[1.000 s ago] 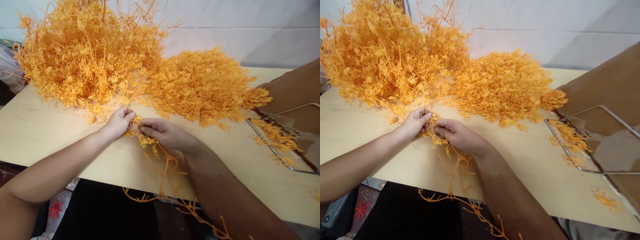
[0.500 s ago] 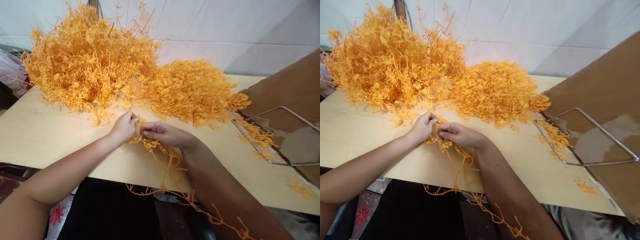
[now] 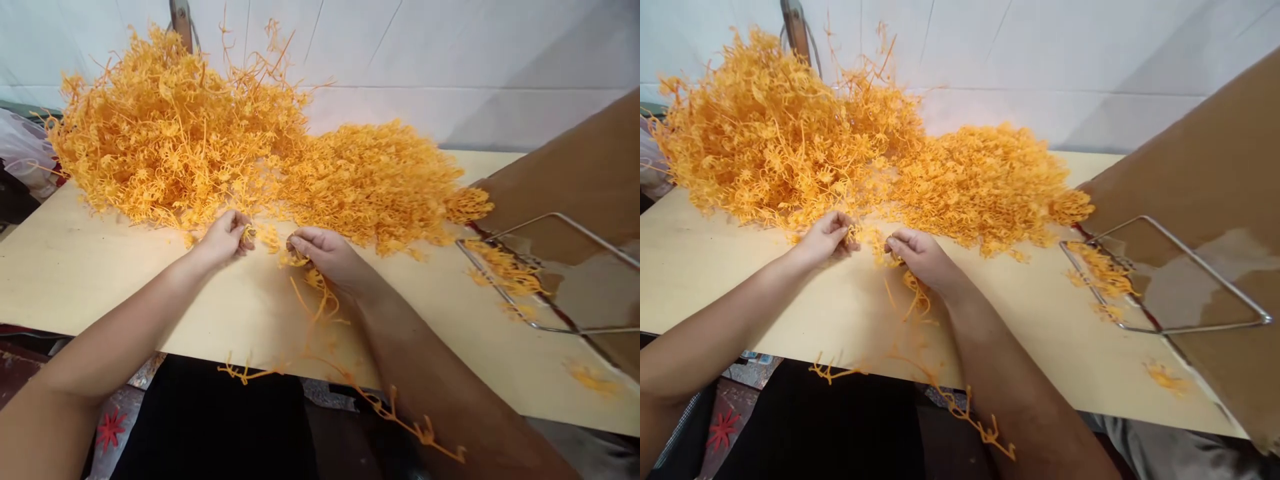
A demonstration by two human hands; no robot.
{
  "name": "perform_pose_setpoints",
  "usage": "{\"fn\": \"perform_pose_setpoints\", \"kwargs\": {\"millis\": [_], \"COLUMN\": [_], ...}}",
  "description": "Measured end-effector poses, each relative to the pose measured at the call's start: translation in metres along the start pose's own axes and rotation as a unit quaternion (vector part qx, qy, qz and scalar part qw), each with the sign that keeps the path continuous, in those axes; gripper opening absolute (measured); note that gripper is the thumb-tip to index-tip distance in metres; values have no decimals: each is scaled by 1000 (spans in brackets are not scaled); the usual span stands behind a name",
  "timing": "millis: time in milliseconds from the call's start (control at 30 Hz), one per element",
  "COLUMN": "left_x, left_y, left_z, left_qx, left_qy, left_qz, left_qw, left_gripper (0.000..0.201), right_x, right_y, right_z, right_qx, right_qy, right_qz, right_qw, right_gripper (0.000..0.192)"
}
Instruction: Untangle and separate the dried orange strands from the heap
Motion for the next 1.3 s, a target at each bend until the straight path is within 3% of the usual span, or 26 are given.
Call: {"fn": "perform_pose_setpoints", "kwargs": {"millis": [100,267,400,500,600,767,1000,1300], "left_x": [7,8,15,20,22,17,16,18], "left_y": [-5,-7,-9,-10,-6,0,6,-2], "left_z": [5,10,15,18,14,9,7,10], "left_qx": [-45,-29,38,89,81,53,54,55], "left_qy": [-99,-114,-34,64,53,-61,-23,1], "left_qz": [-36,-41,-78,-92,-93,-59,3,32], "left_qw": [993,992,996,990,991,995,998,998], "left_gripper": [16,16,30,27,20,28,25,29], "right_x": [-3,0,1,4,8,16,27,37], "right_y": [2,2,2,1,-1,-3,-4,-6], "right_z": [4,-2,-5,-6,-8,-12,-19,-20], "right_qx": [-4,-20,-30,-33,-38,-48,-86,-67], "right_qy": [-9,-11,-7,1,5,-24,-60,35], "right_qz": [3,16,15,6,-12,-68,-149,-178], "right_qw": [1000,1000,999,999,999,996,983,981], "right_gripper": [21,22,26,31,32,36,38,37]}}
Point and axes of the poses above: each hand's wrist, its own y-axis towards the middle knuckle, its own x-axis out of the palm, z = x × y, the point moved 6 cm from there along y, towards the middle knuckle, and after that the axes turned 4 degrees about -z, right-handed, at the moved point
